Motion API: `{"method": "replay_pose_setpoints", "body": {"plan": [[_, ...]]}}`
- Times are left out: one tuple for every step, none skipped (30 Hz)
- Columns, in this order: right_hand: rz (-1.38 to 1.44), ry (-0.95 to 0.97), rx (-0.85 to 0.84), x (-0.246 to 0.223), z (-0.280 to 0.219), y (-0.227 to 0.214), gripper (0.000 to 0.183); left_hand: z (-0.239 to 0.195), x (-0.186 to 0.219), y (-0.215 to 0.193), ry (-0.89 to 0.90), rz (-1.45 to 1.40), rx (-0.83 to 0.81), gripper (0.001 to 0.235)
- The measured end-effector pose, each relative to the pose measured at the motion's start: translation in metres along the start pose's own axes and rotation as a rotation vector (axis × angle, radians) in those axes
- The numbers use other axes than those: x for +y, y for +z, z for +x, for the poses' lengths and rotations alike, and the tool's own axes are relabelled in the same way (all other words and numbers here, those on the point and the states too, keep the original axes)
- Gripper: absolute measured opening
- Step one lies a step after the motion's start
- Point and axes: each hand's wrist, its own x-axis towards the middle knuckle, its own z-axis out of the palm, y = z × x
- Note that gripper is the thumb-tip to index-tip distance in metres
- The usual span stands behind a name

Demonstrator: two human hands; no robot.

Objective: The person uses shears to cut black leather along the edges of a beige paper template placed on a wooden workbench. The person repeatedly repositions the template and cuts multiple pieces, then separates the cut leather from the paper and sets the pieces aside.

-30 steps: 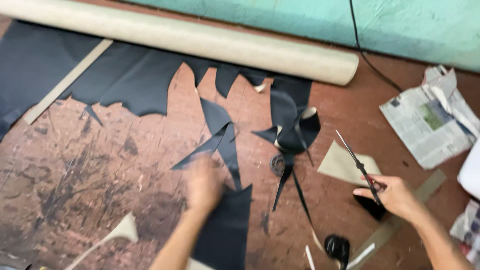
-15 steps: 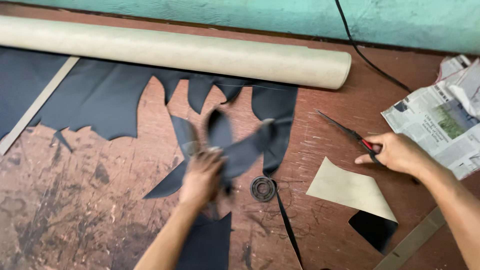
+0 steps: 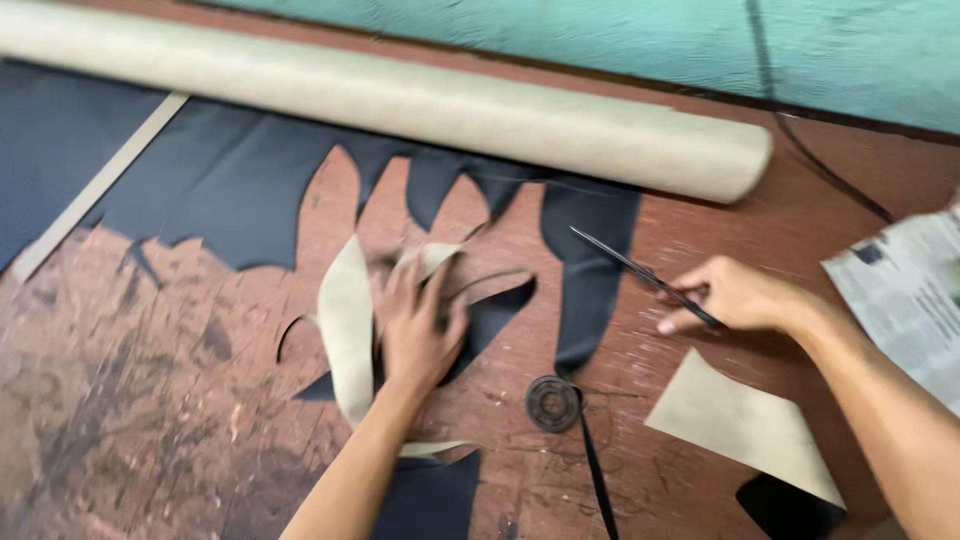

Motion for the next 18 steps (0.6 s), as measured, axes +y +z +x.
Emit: {"method": "replay_pose_setpoints", "body": {"plan": [[0.024, -0.028, -0.038, -0.013, 0.013, 0.000, 0.064, 0.012, 0.003, 0.011, 0.026, -0.022, 0.008, 0.054], [0.055, 0.002, -0.089, -0.025, 0.026, -0.001, 0.063, 0.022, 0.002, 0.023, 0.023, 0.038, 0.013, 0.057], [0.085, 0.032, -0.140, -0.035, 0.040, -0.002, 0.062, 0.027, 0.001, 0.034, 0.020, 0.098, 0.017, 0.060], [0.117, 0.065, -0.186, -0.045, 0.053, -0.007, 0.060, 0.030, -0.002, 0.042, 0.009, 0.098, 0.017, 0.054], [0.112, 0.052, -0.204, -0.053, 0.066, -0.014, 0.059, 0.031, -0.006, 0.049, -0.002, 0.099, 0.016, 0.048], [0.112, 0.043, -0.224, -0.058, 0.078, -0.019, 0.059, 0.028, -0.011, 0.055, -0.011, 0.097, 0.010, 0.043], [0.112, 0.034, -0.244, -0.064, 0.090, -0.025, 0.058, 0.022, -0.015, 0.058, -0.005, 0.067, -0.001, 0.038], [0.087, 0.042, -0.243, -0.068, 0.102, -0.033, 0.058, 0.017, -0.019, 0.061, 0.005, 0.033, -0.014, 0.033], [0.062, 0.049, -0.243, -0.071, 0.112, -0.042, 0.058, 0.015, -0.023, 0.063, 0.015, 0.000, -0.026, 0.029], [0.038, 0.064, -0.249, -0.073, 0.122, -0.047, 0.059, 0.010, -0.025, 0.064, 0.093, -0.040, -0.026, 0.030], [0.036, -0.038, -0.267, -0.076, 0.133, -0.052, 0.060, 0.005, -0.026, 0.064, 0.171, -0.080, -0.026, 0.032], [0.030, -0.143, -0.289, -0.081, 0.142, -0.057, 0.061, 0.001, -0.025, 0.062, 0.241, -0.116, -0.023, 0.033], [0.027, -0.249, -0.311, -0.085, 0.149, -0.057, 0.063, -0.002, -0.023, 0.059, 0.259, -0.146, -0.021, 0.035], [0.010, -0.150, -0.287, -0.093, 0.155, -0.058, 0.061, 0.001, -0.023, 0.056, 0.287, -0.167, -0.008, 0.037], [-0.005, -0.052, -0.261, -0.099, 0.157, -0.062, 0.059, 0.005, -0.023, 0.054, 0.315, -0.188, 0.005, 0.039], [-0.020, 0.053, -0.234, -0.104, 0.155, -0.063, 0.057, 0.008, -0.021, 0.054, 0.297, -0.204, 0.013, 0.039], [-0.033, 0.062, -0.236, -0.108, 0.152, -0.063, 0.056, 0.009, -0.020, 0.054, 0.279, -0.220, 0.020, 0.039], [-0.050, 0.070, -0.242, -0.114, 0.149, -0.063, 0.054, 0.009, -0.022, 0.054, 0.257, -0.236, 0.029, 0.039]]}}
